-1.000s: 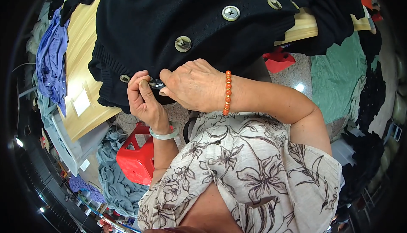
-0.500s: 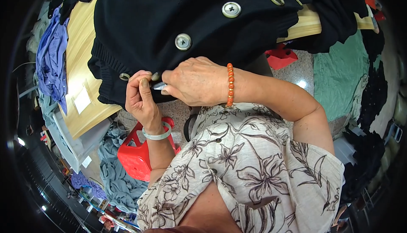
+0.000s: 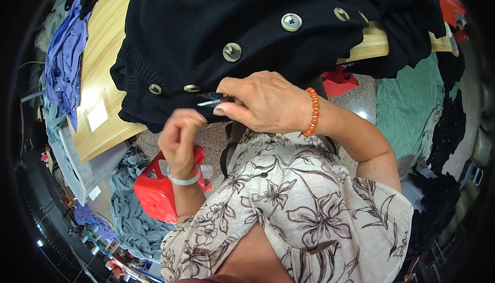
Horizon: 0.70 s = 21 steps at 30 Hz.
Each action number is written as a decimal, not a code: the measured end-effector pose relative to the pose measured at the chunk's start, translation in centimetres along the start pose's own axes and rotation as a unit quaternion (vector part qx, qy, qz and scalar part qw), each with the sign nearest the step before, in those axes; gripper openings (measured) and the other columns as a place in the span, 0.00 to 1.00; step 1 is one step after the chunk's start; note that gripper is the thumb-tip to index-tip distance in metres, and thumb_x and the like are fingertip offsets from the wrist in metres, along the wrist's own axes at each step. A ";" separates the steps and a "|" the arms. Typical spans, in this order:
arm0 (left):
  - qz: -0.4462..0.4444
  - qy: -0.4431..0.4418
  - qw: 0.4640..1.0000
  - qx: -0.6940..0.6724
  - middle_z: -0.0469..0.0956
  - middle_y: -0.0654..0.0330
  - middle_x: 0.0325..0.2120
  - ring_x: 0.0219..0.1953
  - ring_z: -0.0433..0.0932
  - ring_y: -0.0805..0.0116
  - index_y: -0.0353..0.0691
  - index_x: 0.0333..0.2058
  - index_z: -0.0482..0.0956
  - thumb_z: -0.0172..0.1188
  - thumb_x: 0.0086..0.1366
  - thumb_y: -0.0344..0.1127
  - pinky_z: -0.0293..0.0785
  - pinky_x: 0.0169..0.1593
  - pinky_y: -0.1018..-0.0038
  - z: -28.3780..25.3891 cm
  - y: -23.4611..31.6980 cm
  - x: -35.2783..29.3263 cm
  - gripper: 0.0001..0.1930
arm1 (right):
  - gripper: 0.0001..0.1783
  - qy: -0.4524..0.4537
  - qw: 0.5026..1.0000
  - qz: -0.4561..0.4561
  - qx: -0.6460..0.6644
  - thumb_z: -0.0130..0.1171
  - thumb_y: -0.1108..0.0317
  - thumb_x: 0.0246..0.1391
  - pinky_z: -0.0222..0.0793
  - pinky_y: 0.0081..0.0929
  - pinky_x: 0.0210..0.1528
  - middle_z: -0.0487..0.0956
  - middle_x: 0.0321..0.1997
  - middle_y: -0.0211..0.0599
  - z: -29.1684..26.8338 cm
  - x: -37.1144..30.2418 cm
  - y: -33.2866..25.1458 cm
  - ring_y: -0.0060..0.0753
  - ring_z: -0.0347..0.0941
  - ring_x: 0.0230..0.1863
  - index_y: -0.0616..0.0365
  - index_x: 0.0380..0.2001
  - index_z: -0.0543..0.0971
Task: Inspecting and adjusting buttons on black sweaters using a small pair of nippers or tweezers.
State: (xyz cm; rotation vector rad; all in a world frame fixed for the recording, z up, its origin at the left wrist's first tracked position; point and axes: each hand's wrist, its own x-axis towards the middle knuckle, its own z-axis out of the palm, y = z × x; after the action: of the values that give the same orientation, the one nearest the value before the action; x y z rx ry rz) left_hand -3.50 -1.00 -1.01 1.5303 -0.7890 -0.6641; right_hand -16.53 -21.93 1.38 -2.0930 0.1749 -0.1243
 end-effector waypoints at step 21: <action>0.200 0.127 0.910 0.340 0.79 0.56 0.37 0.37 0.78 0.62 0.37 0.45 0.80 0.68 0.54 0.19 0.75 0.39 0.72 2.1 -2.3 4.6 0.19 | 0.15 0.290 0.937 0.043 -0.189 0.68 0.73 0.54 0.67 0.24 0.25 0.80 0.23 0.37 -3.3 -3.1 3.9 0.32 0.77 0.20 0.57 0.46 0.81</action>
State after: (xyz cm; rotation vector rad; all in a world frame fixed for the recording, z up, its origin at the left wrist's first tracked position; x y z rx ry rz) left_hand -2.12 -5.83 -3.33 1.9391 -1.1581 0.1486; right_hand -20.44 -26.16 -0.36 -2.3713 0.6905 -0.7063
